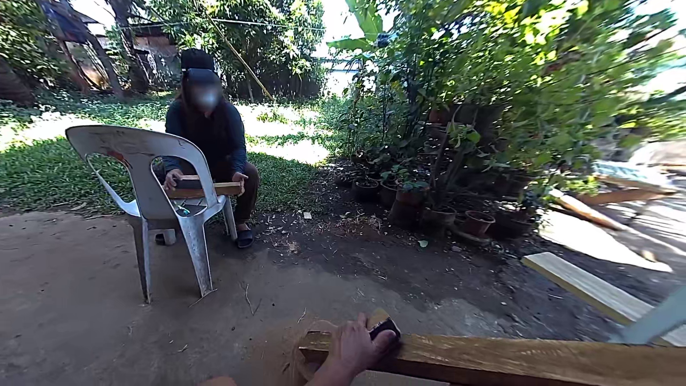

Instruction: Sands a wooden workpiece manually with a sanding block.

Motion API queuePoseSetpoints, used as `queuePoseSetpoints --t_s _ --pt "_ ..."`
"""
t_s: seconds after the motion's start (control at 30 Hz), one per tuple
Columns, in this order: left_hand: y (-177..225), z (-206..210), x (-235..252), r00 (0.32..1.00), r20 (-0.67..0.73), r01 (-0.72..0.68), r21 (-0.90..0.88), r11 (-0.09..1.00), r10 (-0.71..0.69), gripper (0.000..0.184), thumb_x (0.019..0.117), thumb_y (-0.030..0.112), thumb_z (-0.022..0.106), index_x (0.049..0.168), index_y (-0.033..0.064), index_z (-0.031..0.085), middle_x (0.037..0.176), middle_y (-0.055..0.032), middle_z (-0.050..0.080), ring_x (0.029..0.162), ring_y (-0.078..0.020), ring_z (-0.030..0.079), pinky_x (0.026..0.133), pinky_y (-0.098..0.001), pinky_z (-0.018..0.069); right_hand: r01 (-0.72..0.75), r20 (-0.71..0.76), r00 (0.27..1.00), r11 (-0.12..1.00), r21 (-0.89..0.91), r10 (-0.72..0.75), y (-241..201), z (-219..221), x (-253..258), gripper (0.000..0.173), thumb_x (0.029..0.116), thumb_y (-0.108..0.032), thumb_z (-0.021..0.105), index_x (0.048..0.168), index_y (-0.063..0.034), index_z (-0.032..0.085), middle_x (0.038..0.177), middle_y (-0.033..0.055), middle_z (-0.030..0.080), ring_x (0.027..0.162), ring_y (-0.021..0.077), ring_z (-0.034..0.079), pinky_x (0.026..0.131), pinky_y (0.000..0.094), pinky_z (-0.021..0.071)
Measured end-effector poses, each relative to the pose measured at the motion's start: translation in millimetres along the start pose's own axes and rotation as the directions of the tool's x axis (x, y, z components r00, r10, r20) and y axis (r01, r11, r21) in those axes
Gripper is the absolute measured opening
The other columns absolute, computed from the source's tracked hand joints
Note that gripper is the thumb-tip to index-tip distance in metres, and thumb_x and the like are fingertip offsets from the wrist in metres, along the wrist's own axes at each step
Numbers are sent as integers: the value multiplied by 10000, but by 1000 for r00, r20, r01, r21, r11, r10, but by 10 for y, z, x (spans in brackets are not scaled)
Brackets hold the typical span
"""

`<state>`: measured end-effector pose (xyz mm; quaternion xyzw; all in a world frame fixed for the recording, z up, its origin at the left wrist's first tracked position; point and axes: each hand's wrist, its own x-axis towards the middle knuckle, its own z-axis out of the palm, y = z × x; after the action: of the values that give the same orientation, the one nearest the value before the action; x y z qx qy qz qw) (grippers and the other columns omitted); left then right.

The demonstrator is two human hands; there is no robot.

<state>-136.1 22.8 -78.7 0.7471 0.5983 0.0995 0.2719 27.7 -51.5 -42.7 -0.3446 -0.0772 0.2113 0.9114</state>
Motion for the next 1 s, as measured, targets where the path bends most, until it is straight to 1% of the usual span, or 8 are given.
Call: queuePoseSetpoints --t_s 0.17,0.3,0.4,0.5,0.63,0.77,0.9,1.0 --pt "-1073 206 435 899 -51 436 19 900 -435 946 923 825 389 1480 72 525 1412 -215 613 1307 -387 595 1052 -630 465 -41 74 997 998 46 37 120 -138 134 762 984 -698 183 1574 -216 169 1539 92 376 1381 216 440 1071 504 435" --pt "-1387 173 344 820 -51 572 25 820 -570 891 978 749 404 1436 -2 546 1446 -229 581 1356 -382 558 1072 -619 442 -63 73 995 998 -12 64 -25 -28 3 910 950 -720 208 1572 -64 106 1536 256 324 1387 282 436 1102 483 409" --pt "-961 79 210 905 -11 424 -21 905 -424 897 971 750 422 1462 6 527 1450 -251 568 1366 -405 539 1105 -626 417 -47 78 996 999 -8 47 18 -36 19 943 927 -751 254 1561 -67 119 1513 260 350 1364 289 464 1079 491 434" --pt "-174 -8 -64 992 18 125 -21 992 -124 868 943 771 451 1451 74 540 1295 -234 668 1218 -405 645 1013 -612 504 -9 33 999 1000 23 8 48 -24 15 885 954 -714 254 1567 -85 146 1519 245 366 1370 297 464 1075 516 436" --pt "237 17 -222 991 -29 -128 45 991 130 884 921 806 429 1336 45 604 1162 -217 704 1082 -379 698 906 -565 551 18 46 999 999 39 -20 140 -81 61 747 987 -667 201 1565 -195 156 1499 73 396 1354 168 461 1067 435 445" --pt "-245 57 125 990 -10 143 61 988 -142 916 911 835 395 1429 96 551 1260 -208 692 1178 -382 672 967 -605 524 44 71 996 998 52 -48 172 -124 123 734 1000 -661 272 1566 -208 158 1516 65 387 1367 162 451 1069 444 452" --pt "-1212 190 398 878 -31 478 -9 878 -478 905 952 783 407 1449 41 548 1431 -217 598 1336 -387 572 1068 -641 441 -2 96 995 1000 17 0 116 -124 64 771 985 -690 279 1552 -184 149 1463 55 415 1316 119 488 1035 389 475" --pt "-1416 160 332 816 -31 577 13 817 -577 891 977 753 397 1434 5 550 1450 -221 582 1352 -375 563 1072 -622 444 -56 73 996 998 16 54 18 -46 5 818 988 -681 181 1581 -121 113 1536 202 351 1380 255 454 1085 477 432"
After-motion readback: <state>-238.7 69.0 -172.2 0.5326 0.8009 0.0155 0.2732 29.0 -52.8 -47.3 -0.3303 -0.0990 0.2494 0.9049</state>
